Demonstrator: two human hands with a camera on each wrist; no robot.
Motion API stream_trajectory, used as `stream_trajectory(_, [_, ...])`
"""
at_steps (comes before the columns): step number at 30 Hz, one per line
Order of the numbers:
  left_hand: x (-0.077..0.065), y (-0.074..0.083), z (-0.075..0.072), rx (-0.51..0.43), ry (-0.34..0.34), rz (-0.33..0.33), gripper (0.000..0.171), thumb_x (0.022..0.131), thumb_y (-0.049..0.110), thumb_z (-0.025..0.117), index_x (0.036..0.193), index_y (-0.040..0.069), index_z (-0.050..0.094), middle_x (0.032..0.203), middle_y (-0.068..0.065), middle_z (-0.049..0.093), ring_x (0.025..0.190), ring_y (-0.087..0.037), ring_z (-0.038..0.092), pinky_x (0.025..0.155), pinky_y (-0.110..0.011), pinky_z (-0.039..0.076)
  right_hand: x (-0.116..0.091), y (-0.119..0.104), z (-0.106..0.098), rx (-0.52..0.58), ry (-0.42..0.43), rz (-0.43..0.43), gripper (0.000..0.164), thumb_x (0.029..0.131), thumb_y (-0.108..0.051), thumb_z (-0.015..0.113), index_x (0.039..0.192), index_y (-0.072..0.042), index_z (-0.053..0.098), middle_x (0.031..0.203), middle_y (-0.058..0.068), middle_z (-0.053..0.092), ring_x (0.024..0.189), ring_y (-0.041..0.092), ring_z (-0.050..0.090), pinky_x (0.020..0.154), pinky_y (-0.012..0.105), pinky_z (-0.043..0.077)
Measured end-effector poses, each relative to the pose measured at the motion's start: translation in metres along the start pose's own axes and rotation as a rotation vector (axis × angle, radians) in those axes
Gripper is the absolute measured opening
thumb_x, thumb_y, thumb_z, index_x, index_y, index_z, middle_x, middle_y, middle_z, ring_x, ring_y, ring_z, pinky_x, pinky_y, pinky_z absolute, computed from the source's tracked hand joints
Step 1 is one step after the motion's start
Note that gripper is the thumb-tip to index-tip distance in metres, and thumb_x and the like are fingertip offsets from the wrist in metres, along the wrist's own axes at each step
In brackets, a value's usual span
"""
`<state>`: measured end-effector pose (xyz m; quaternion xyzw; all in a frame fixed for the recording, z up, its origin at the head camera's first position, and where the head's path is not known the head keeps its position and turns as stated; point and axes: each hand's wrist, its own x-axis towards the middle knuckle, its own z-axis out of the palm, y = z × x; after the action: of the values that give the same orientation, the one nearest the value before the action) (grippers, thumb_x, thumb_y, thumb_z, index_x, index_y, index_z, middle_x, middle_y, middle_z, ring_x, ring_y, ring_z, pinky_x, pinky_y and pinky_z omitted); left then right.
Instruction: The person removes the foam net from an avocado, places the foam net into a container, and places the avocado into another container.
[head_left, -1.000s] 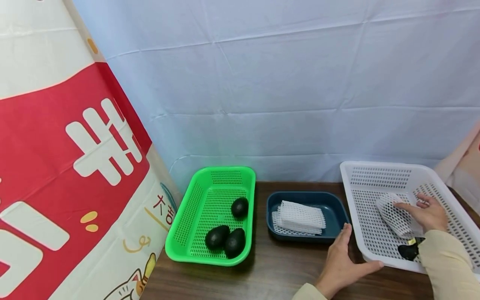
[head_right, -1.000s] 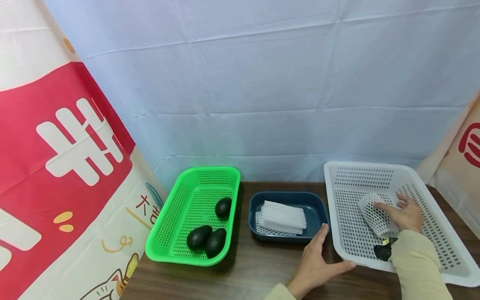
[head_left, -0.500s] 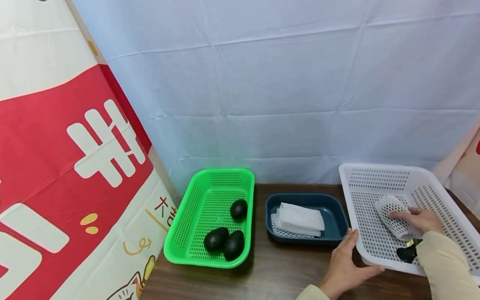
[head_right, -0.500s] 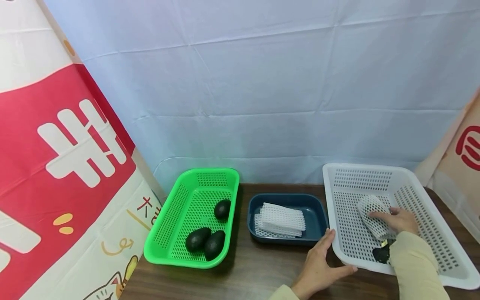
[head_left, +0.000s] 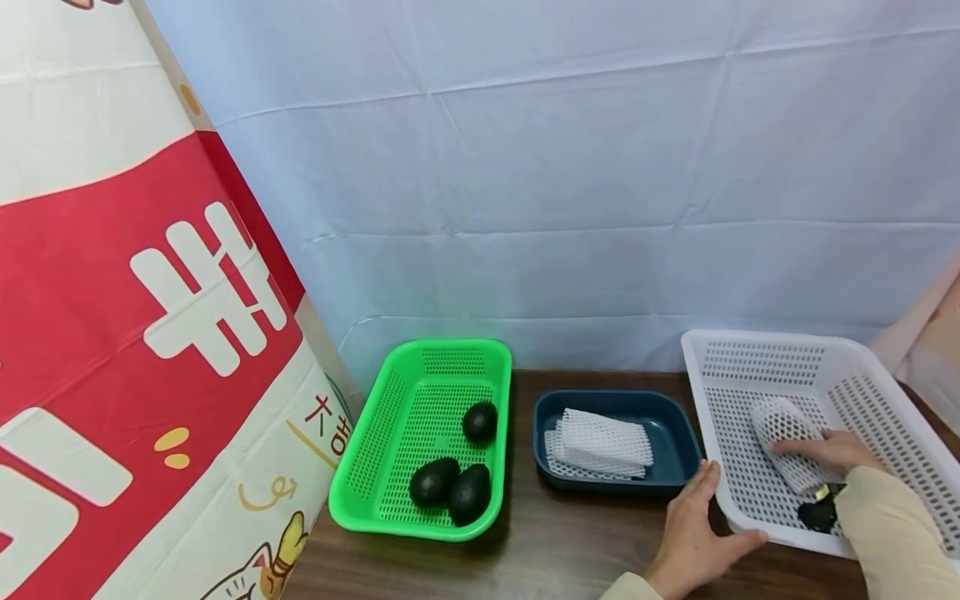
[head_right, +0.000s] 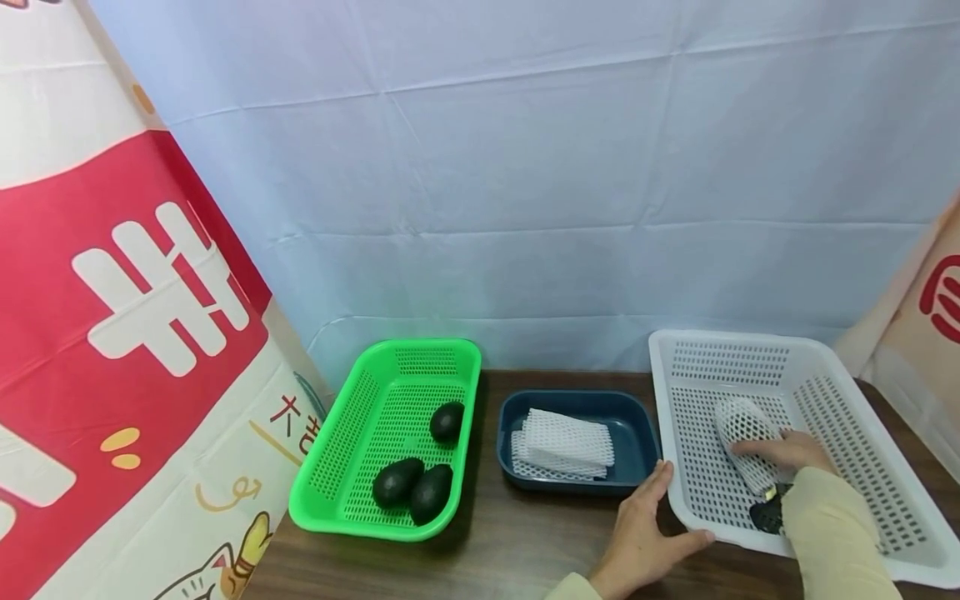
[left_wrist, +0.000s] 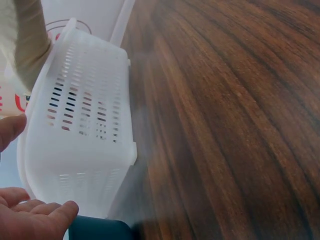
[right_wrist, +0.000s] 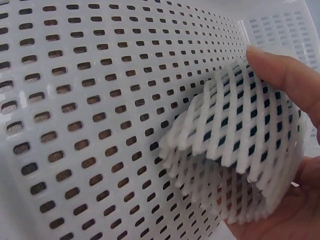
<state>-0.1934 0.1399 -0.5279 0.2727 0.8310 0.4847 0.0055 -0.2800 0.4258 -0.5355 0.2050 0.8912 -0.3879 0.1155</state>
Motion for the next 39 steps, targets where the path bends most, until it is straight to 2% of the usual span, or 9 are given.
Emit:
stream_trajectory(5, [0.0, 0.001, -0.003, 0.003, 0.0, -0.003, 0.077, 0.084, 0.037, 0.077, 0.147, 0.009, 0.042, 0.146, -0.003, 0.041, 0.13, -0.012, 0.041, 0.097, -0.025, 0.042, -0.002, -0.003, 0.0, 0.015, -0.013, -0.037, 0.076, 0.077, -0.041, 0.076, 0.106, 0.021, 0.042, 0.083, 0.02, 0.056, 0.075, 0.028, 0.057, 0.064, 0.036, 0.047])
stream_trajectory(10, [0.002, 0.002, -0.004, 0.01, 0.003, -0.014, 0.077, 0.083, 0.036, 0.078, 0.147, 0.01, 0.043, 0.145, -0.002, 0.043, 0.129, -0.012, 0.042, 0.095, -0.026, 0.043, -0.008, -0.008, 0.001, -0.049, 0.032, 0.032, 0.072, 0.077, -0.044, 0.069, 0.097, 0.022, 0.046, 0.08, 0.024, 0.054, 0.075, 0.031, 0.055, 0.064, 0.038, 0.048])
stream_trajectory(16, [0.0, 0.004, -0.003, 0.003, 0.0, -0.03, 0.076, 0.083, 0.035, 0.078, 0.146, 0.01, 0.044, 0.144, -0.002, 0.043, 0.129, -0.011, 0.042, 0.094, -0.025, 0.044, -0.01, -0.007, 0.002, -0.072, 0.057, 0.063, 0.081, 0.077, -0.047, 0.067, 0.101, 0.026, 0.041, 0.084, 0.029, 0.05, 0.079, 0.035, 0.051, 0.066, 0.041, 0.048])
stream_trajectory(21, [0.003, 0.006, -0.003, 0.006, 0.006, -0.044, 0.076, 0.082, 0.036, 0.078, 0.146, 0.012, 0.045, 0.144, -0.001, 0.044, 0.127, -0.012, 0.045, 0.093, -0.025, 0.045, -0.009, -0.006, -0.002, -0.057, 0.074, 0.067, 0.093, 0.081, -0.051, 0.064, 0.112, 0.031, 0.032, 0.096, 0.038, 0.044, 0.089, 0.041, 0.048, 0.071, 0.046, 0.047])
stream_trajectory(25, [0.004, 0.005, -0.004, 0.017, 0.004, -0.047, 0.076, 0.082, 0.035, 0.079, 0.146, 0.012, 0.045, 0.143, -0.001, 0.044, 0.127, -0.011, 0.044, 0.094, -0.025, 0.044, -0.009, -0.012, -0.003, -0.074, 0.079, 0.064, 0.097, 0.08, -0.054, 0.064, 0.113, 0.032, 0.034, 0.098, 0.04, 0.045, 0.087, 0.04, 0.048, 0.068, 0.043, 0.048])
stream_trajectory(31, [0.005, 0.006, -0.007, 0.055, 0.002, -0.029, 0.076, 0.081, 0.036, 0.079, 0.145, 0.01, 0.046, 0.142, -0.001, 0.045, 0.127, -0.011, 0.045, 0.093, -0.024, 0.044, -0.014, -0.019, -0.002, -0.061, 0.09, 0.07, 0.096, 0.079, -0.055, 0.065, 0.11, 0.032, 0.037, 0.094, 0.037, 0.048, 0.082, 0.036, 0.047, 0.059, 0.035, 0.045])
stream_trajectory(37, [0.005, 0.009, -0.01, 0.108, 0.034, 0.005, 0.078, 0.077, 0.037, 0.083, 0.141, 0.008, 0.051, 0.139, -0.004, 0.05, 0.125, -0.01, 0.047, 0.093, -0.019, 0.043, -0.02, -0.027, -0.002, 0.005, 0.099, 0.087, 0.095, 0.081, -0.055, 0.064, 0.117, 0.028, 0.035, 0.105, 0.039, 0.043, 0.089, 0.038, 0.045, 0.061, 0.034, 0.043])
stream_trajectory(39, [0.005, 0.011, -0.012, 0.104, 0.043, -0.007, 0.078, 0.076, 0.038, 0.083, 0.141, 0.009, 0.051, 0.138, -0.003, 0.05, 0.125, -0.01, 0.047, 0.093, -0.02, 0.043, -0.022, -0.03, -0.003, 0.03, 0.107, 0.074, 0.092, 0.082, -0.055, 0.064, 0.117, 0.025, 0.037, 0.104, 0.036, 0.045, 0.089, 0.037, 0.046, 0.061, 0.034, 0.043])
